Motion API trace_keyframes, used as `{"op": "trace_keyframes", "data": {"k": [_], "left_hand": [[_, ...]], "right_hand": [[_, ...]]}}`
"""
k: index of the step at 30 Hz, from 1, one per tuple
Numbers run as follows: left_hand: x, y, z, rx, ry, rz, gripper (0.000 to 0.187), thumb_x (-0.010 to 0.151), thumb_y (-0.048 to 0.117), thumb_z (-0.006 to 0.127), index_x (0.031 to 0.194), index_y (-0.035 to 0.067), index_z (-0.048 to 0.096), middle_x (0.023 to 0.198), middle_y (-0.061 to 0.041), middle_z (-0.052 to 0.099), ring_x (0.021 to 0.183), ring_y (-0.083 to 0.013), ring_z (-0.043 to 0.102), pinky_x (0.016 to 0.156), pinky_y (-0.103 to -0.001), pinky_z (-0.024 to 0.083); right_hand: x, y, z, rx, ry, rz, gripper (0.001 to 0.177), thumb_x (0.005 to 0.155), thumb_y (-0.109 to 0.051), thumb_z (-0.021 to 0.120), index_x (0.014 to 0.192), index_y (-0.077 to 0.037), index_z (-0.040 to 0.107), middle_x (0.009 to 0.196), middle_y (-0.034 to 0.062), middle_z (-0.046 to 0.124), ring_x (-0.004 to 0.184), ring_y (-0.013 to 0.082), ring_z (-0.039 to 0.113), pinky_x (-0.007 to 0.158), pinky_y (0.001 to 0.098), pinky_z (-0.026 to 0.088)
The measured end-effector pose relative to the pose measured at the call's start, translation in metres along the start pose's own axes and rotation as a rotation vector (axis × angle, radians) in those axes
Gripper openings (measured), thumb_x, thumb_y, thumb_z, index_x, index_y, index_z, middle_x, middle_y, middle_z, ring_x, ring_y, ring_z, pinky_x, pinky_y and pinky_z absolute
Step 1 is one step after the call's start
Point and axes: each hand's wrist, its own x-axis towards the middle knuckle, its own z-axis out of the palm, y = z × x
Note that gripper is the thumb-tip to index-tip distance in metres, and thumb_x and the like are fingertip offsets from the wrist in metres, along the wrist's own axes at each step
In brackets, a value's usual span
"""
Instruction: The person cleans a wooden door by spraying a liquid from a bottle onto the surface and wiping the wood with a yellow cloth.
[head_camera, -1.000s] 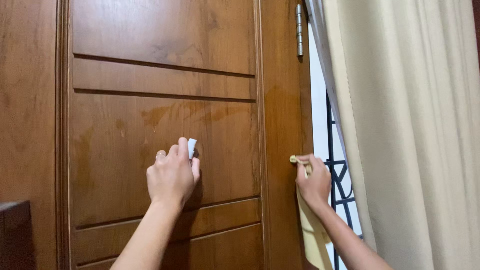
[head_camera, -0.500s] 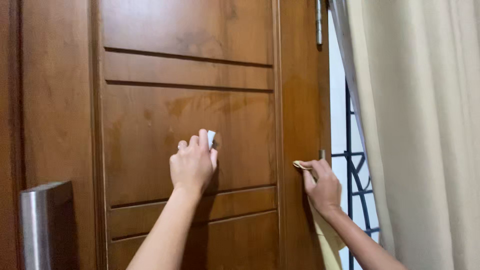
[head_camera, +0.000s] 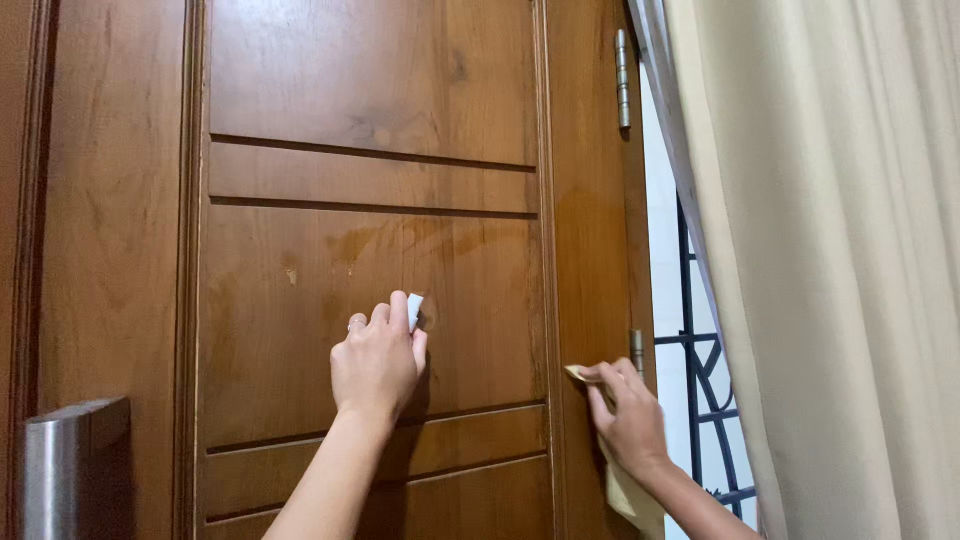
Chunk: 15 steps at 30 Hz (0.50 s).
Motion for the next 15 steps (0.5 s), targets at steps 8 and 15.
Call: {"op": "trace_keyframes", "data": {"k": [8, 15], "left_hand": [[-0.001, 0.002, -0.002, -0.016, -0.036, -0.015, 0.036, 0.089, 0.042, 0.068, 0.106, 0.015, 0.052, 0.090, -0.002, 0.067, 0.089, -0.0248, 0.070, 0.055, -0.040, 0.062], [-0.001, 0.001, 0.000, -0.015, 0.033, -0.002, 0.038, 0.086, 0.043, 0.069, 0.105, 0.015, 0.053, 0.089, -0.003, 0.066, 0.088, -0.0252, 0.071, 0.054, -0.040, 0.062]], "right_hand": [[0.071, -0.012, -0.003, 0.002, 0.538, -0.108, 0.008, 0.097, -0.011, 0.066, 0.104, -0.012, 0.070, 0.094, 0.0014, 0.064, 0.083, 0.0122, 0.059, 0.073, 0.0268, 0.046], [0.047, -0.029, 0.017, 0.041, 0.226, 0.002, 0.015, 0.099, -0.010, 0.062, 0.105, -0.018, 0.073, 0.084, 0.0027, 0.058, 0.065, 0.0153, 0.051, 0.057, 0.0287, 0.045]]}}
